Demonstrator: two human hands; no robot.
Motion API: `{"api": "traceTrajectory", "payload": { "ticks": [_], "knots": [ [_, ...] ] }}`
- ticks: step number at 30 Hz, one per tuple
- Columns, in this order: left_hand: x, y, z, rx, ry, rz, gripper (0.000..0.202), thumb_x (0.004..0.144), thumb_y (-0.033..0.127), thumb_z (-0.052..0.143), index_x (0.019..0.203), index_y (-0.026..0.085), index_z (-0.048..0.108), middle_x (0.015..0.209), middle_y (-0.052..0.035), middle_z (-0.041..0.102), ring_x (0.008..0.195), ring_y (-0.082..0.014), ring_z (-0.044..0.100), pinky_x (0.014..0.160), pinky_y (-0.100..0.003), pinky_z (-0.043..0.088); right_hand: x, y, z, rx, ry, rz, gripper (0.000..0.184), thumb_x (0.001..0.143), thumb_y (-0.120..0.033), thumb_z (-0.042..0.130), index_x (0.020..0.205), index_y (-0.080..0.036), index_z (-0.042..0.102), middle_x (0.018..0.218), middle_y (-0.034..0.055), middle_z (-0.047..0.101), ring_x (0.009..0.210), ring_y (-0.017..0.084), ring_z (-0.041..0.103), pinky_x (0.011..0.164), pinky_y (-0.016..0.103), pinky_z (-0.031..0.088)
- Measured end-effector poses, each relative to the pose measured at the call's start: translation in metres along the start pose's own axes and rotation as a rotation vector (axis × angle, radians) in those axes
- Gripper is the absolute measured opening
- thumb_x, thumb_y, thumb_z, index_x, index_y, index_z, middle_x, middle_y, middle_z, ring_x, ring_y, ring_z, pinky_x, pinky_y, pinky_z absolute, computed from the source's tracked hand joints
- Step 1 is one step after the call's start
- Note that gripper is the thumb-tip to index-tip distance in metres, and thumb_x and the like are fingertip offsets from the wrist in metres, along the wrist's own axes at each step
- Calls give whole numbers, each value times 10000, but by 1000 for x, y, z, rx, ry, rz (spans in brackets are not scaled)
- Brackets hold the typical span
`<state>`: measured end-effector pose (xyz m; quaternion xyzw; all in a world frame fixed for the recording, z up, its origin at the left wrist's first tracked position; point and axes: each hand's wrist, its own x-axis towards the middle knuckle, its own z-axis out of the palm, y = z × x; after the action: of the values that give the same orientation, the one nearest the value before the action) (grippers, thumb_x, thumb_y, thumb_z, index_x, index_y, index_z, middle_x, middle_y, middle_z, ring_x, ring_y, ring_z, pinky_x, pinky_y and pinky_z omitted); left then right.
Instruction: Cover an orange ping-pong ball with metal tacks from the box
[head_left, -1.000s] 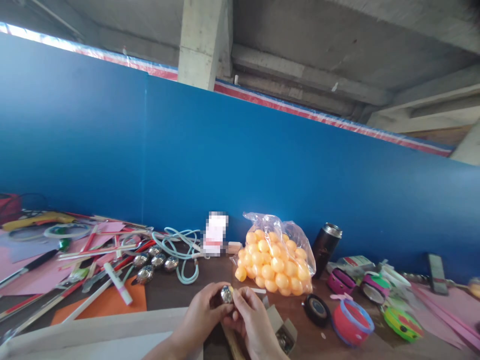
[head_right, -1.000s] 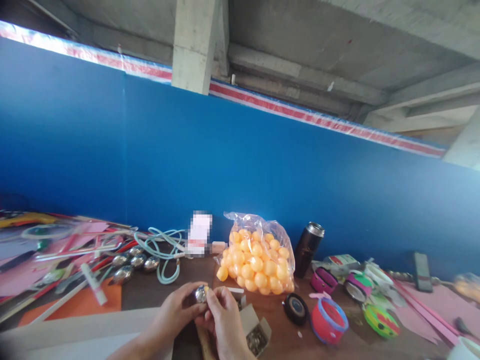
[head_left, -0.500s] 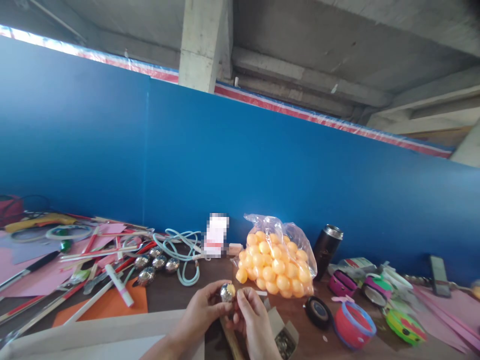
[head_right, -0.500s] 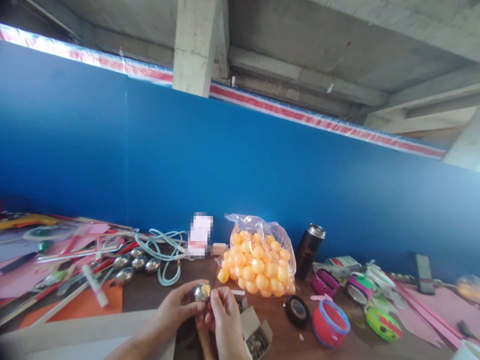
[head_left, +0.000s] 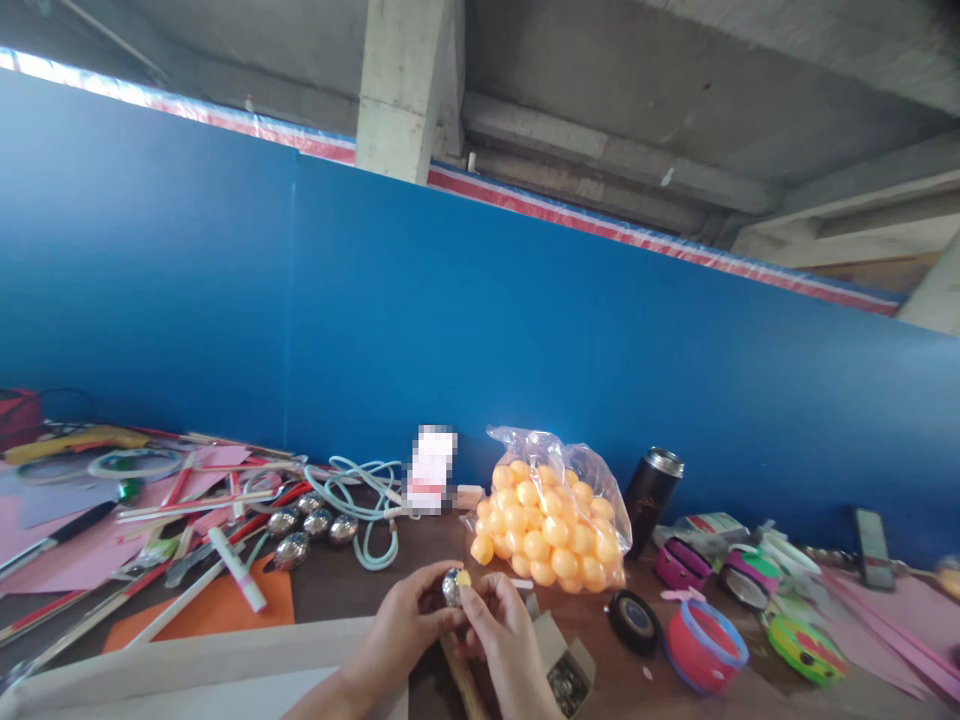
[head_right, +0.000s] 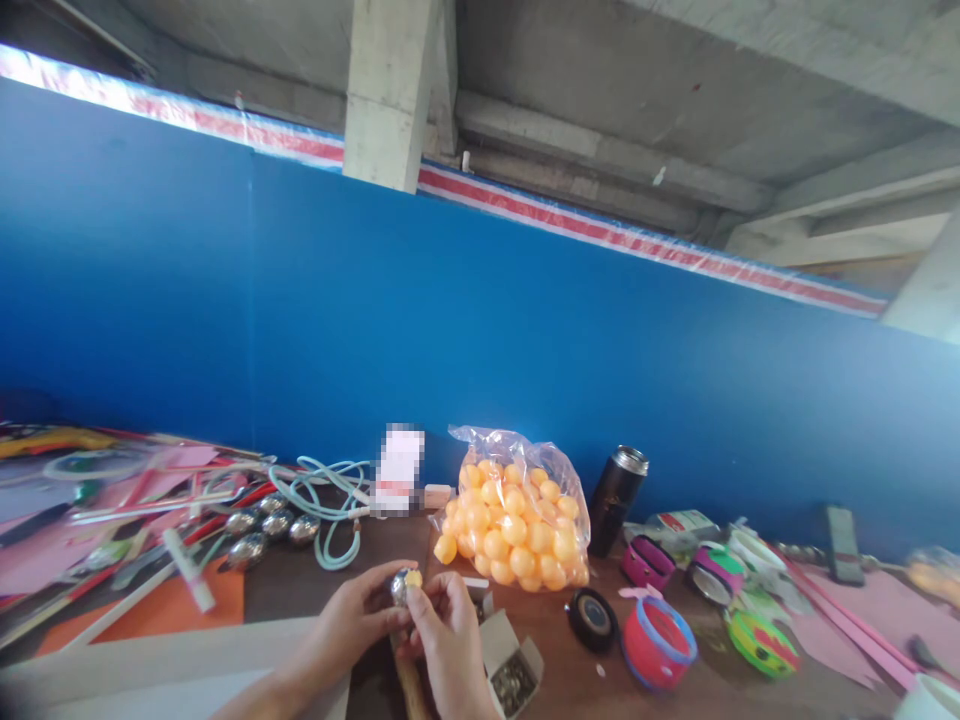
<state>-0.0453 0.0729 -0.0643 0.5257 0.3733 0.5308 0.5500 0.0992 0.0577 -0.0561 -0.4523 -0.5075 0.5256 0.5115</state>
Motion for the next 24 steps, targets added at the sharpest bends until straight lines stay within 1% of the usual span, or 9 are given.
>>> {"api": "traceTrajectory", "payload": {
  "ticks": [6, 8, 10, 14, 16, 20, 22, 24],
  "knots": [
    [-3, 6, 1, 45, 64, 8, 453, 542, 128, 794, 982, 177, 701, 1015, -74, 730, 974, -259, 649, 876, -340, 492, -1, 2, 0, -10, -11, 6, 403, 739, -558, 659, 794, -211, 462, 617, -88, 486, 485, 62, 457, 439, 228, 503],
    [-4, 7, 2, 13, 55, -4, 466, 534, 142, 809, 986, 168, 697, 1022, -78, 728, 981, -258, 647, 874, -333, 491, -2, 1, 1, -13, -14, 6, 390, 746, -549, 658, 795, -215, 463, 620, -87, 484, 489, 66, 456, 439, 230, 501],
    [-3, 9, 3, -39, 24, -25, 489, 545, 188, 824, 1012, 161, 682, 1003, -73, 734, 967, -250, 654, 853, -325, 500, -2, -1, 1, -17, -13, -8, 372, 770, -545, 634, 796, -213, 469, 608, -87, 474, 486, 67, 447, 443, 230, 495],
    [-1, 14, 1, -159, -59, -99, 505, 595, 310, 829, 1044, 150, 662, 863, -43, 738, 819, -197, 680, 729, -280, 522, -2, -5, -1, -34, 5, -73, 356, 847, -553, 523, 791, -204, 478, 600, -79, 472, 464, 62, 433, 453, 220, 466],
    [-1, 17, -1, -210, -80, -144, 517, 627, 358, 814, 1069, 149, 645, 816, -32, 725, 744, -162, 680, 675, -256, 521, -1, -7, -2, -52, 26, -105, 357, 861, -550, 502, 765, -208, 468, 587, -80, 466, 453, 64, 439, 451, 217, 459],
    [-2, 22, -5, -338, -55, -230, 599, 674, 365, 797, 1194, 192, 554, 943, -49, 719, 677, -109, 674, 626, -230, 527, -3, -10, -1, -62, 51, -131, 351, 868, -535, 500, 735, -215, 448, 513, -94, 433, 396, 59, 410, 393, 184, 399],
    [-4, 24, -7, -429, -72, -244, 538, 707, 363, 778, 1167, 179, 568, 948, -64, 724, 676, -102, 673, 624, -220, 531, -3, -10, 0, -79, 49, -141, 352, 872, -530, 495, 730, -211, 452, 503, -96, 432, 373, 50, 394, 374, 171, 367],
    [-5, 24, -8, -508, -107, -227, 418, 741, 393, 747, 1057, 153, 616, 886, -67, 732, 680, -103, 675, 626, -211, 535, -3, -8, 0, -102, 47, -145, 369, 867, -541, 494, 724, -203, 461, 524, -90, 450, 365, 40, 387, 361, 164, 343]
  ]
}}
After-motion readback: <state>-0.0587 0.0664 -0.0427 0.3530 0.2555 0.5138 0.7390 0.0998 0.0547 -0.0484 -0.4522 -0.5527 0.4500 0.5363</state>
